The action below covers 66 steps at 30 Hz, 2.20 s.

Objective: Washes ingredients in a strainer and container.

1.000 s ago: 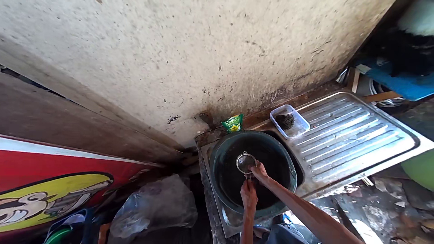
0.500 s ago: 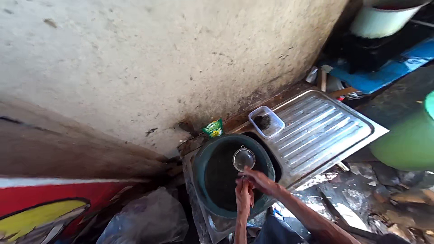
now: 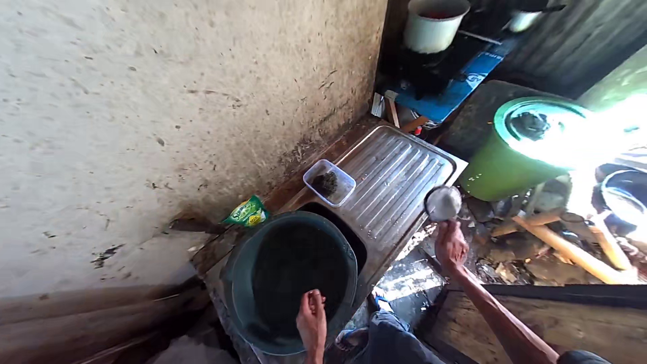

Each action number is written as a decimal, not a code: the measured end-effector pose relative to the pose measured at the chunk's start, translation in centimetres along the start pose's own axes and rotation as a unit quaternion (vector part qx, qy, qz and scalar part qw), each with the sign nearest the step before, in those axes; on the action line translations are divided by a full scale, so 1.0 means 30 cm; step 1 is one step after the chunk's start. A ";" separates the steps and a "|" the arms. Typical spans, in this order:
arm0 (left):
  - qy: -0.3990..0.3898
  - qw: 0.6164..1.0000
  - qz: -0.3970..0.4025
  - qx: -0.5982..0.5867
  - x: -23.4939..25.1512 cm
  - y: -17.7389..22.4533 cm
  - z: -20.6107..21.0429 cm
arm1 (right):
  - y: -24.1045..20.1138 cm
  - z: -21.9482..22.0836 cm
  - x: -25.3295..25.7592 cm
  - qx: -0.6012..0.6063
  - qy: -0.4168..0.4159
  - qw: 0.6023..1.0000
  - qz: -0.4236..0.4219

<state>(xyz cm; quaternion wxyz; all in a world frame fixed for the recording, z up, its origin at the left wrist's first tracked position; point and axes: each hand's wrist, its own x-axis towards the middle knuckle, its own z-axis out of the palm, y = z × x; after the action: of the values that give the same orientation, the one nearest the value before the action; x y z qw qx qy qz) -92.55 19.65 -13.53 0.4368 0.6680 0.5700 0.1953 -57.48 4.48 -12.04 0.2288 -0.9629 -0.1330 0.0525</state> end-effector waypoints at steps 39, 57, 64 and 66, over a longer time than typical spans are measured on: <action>0.024 0.963 -0.140 0.230 -0.022 -0.075 -0.058 | -0.800 0.741 -0.458 0.083 -0.526 0.846 -0.028; 0.050 0.965 -0.124 0.226 -0.018 -0.084 -0.042 | -0.855 0.786 -0.444 0.085 -0.518 0.851 0.000; 0.041 0.966 -0.130 0.221 -0.015 -0.084 -0.044 | -0.899 0.722 -0.444 0.319 -0.525 0.788 0.038; 0.033 0.963 -0.138 0.227 -0.015 -0.074 -0.048 | -0.931 0.675 -0.439 0.302 -0.497 0.814 0.007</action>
<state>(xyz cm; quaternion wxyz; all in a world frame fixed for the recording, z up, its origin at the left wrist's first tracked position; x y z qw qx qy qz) -95.08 19.68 -14.44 0.2776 0.6575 0.7002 0.0203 -79.87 33.46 -16.83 0.4108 -0.6892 -0.1993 0.5627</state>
